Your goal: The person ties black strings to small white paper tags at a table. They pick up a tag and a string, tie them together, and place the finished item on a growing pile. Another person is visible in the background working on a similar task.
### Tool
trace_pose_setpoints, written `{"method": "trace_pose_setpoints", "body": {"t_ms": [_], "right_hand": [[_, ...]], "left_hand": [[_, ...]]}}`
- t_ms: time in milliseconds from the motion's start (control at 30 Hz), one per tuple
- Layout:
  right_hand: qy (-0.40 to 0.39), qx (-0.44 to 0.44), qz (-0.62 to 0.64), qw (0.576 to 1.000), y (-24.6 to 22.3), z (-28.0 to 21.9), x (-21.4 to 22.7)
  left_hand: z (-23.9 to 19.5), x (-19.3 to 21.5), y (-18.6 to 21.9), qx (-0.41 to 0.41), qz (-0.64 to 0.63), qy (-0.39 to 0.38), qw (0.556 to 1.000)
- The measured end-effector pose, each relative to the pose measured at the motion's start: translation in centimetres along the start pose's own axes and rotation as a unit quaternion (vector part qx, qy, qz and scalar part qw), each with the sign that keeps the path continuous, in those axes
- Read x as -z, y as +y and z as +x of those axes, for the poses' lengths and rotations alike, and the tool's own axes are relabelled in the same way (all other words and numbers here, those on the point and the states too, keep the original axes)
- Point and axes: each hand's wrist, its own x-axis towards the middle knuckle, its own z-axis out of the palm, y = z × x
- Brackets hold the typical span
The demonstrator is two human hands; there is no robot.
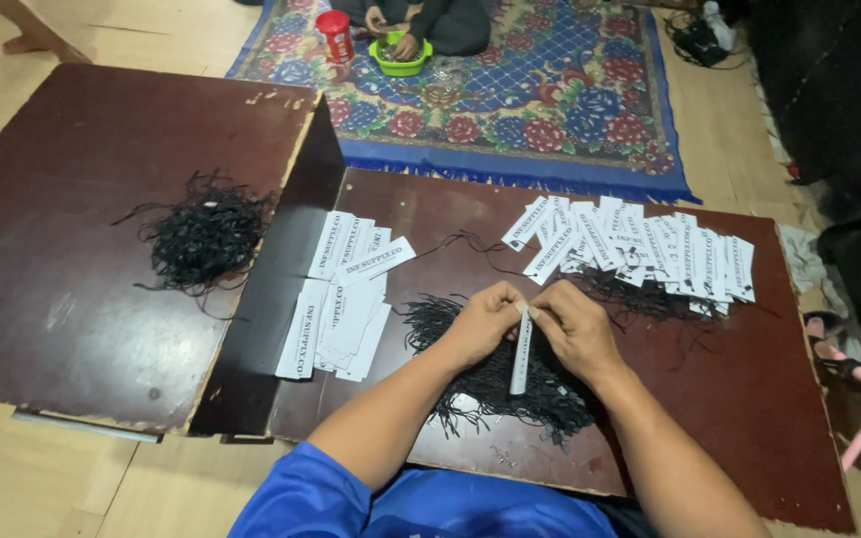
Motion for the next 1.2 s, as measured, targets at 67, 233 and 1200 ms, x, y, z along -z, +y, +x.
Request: {"method": "trace_pose_setpoints", "body": {"t_ms": [67, 233, 1200], "right_hand": [[-0.001, 0.003, 0.003, 1.000, -0.5, 0.1, 0.1], [0.000, -0.014, 0.012, 1.000, -0.8, 0.1, 0.0], [0.025, 0.006, 0.025, 0.999, 0.2, -0.1, -0.3]], "left_hand": [[-0.3, -0.1, 0.2, -0.007, -0.007, 0.006, 1.000], [-0.5, 0.1, 0.4, -0.022, -0.017, 0.006, 1.000], [-0.1, -0.6, 0.0, 0.026, -0.107, 0.006, 0.994]]}}
